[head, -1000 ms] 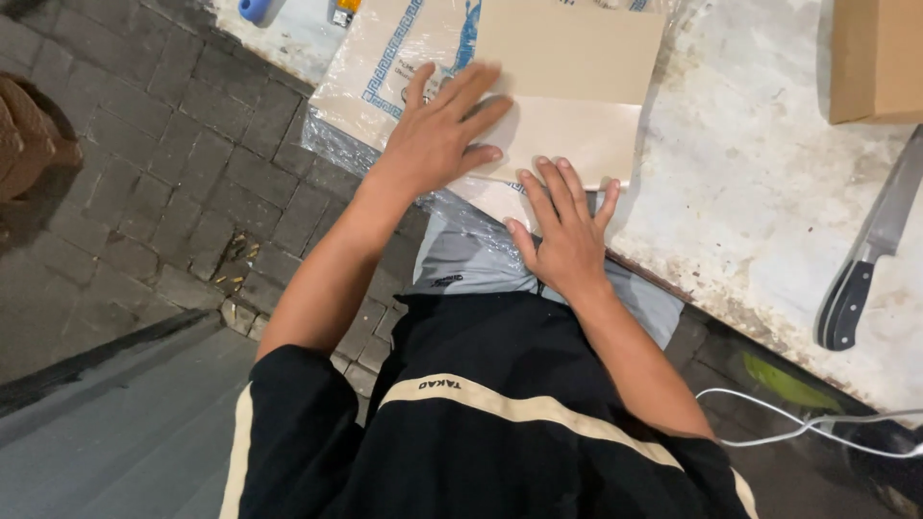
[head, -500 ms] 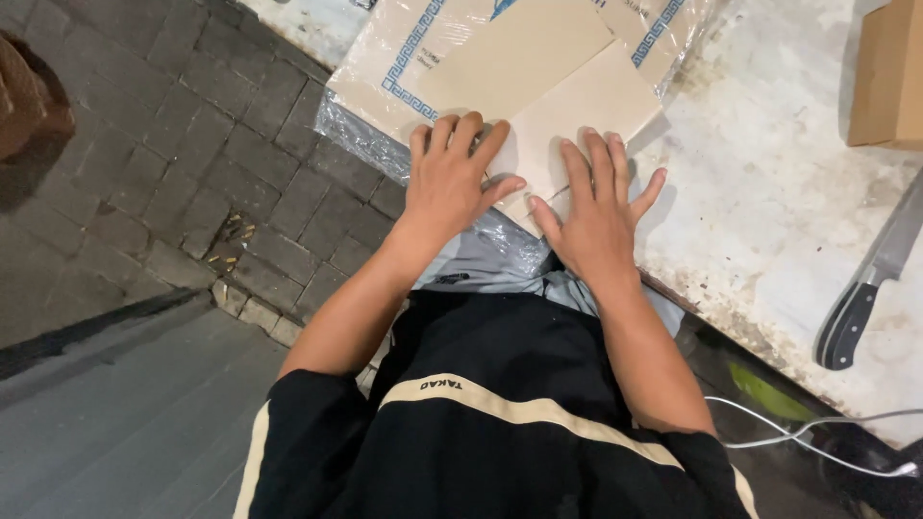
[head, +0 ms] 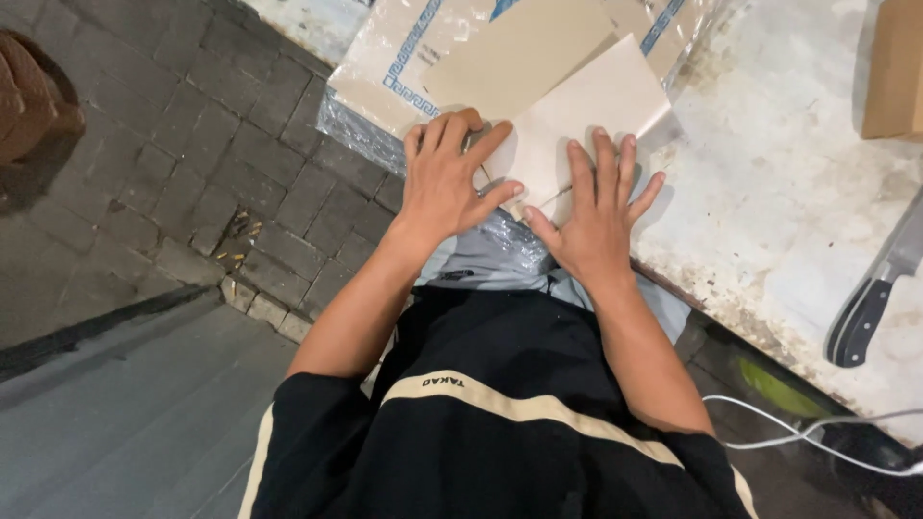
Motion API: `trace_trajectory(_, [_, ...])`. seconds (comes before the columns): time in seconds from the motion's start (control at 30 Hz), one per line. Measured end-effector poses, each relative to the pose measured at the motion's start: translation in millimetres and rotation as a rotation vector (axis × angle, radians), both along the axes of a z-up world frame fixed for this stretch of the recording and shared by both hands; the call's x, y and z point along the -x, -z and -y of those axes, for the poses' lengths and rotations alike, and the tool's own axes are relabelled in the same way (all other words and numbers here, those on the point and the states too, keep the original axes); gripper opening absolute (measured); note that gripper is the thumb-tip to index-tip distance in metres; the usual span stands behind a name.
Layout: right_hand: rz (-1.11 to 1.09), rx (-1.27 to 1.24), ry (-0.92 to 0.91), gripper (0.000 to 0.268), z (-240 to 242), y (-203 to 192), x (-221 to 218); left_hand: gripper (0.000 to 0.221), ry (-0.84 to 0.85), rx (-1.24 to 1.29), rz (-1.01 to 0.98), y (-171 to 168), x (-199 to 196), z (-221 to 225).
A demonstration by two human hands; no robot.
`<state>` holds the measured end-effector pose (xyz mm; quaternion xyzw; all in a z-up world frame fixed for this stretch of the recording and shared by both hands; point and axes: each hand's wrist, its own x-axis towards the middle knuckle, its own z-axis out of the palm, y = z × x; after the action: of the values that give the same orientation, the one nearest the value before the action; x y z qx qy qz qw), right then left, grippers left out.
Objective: Preparing paper liners by cutting them with a knife and placing them into small cardboard food boxes.
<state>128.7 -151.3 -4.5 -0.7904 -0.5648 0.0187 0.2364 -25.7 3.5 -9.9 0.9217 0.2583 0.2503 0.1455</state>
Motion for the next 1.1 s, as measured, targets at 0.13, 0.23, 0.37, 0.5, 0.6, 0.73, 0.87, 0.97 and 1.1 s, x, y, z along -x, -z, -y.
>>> trace_trajectory(0.13, [-0.050, 0.051, 0.004, 0.083, -3, -8, 0, 0.058, 0.010, 0.008, -0.018, -6, -2, -2])
trace_trajectory(0.23, [-0.070, 0.111, 0.016, 0.087, -5, -13, 5, 0.060, 0.020, 0.048, -0.054, -7, 1, -1])
trace_trajectory(0.37, [-0.029, 0.117, 0.060, 0.092, -1, -6, 7, 0.065, 0.018, 0.073, -0.070, -3, 1, 1])
trace_trajectory(0.5, [0.014, 0.032, 0.072, 0.099, 0, 10, 4, 0.067, 0.000, 0.098, -0.077, -1, 1, 2])
trace_trajectory(0.6, [0.035, 0.015, 0.082, 0.103, 2, 11, 4, 0.071, 0.005, 0.109, -0.104, -3, 1, 0])
trace_trajectory(0.73, [0.026, -0.032, 0.081, 0.100, 3, 18, 2, 0.070, 0.005, 0.109, -0.088, -8, 2, 0])
trace_trajectory(0.87, [-0.079, -0.009, 0.075, 0.096, 7, 7, 3, 0.075, 0.032, 0.050, -0.144, -24, 4, 2])
trace_trajectory(0.97, [-0.122, 0.077, 0.094, 0.092, 1, -2, -2, 0.085, 0.044, -0.024, -0.172, -35, 2, 0])
trace_trajectory(1.1, [-0.022, 0.273, 0.057, 0.094, -7, -4, -9, 0.091, 0.058, -0.060, -0.205, -35, 3, 2])
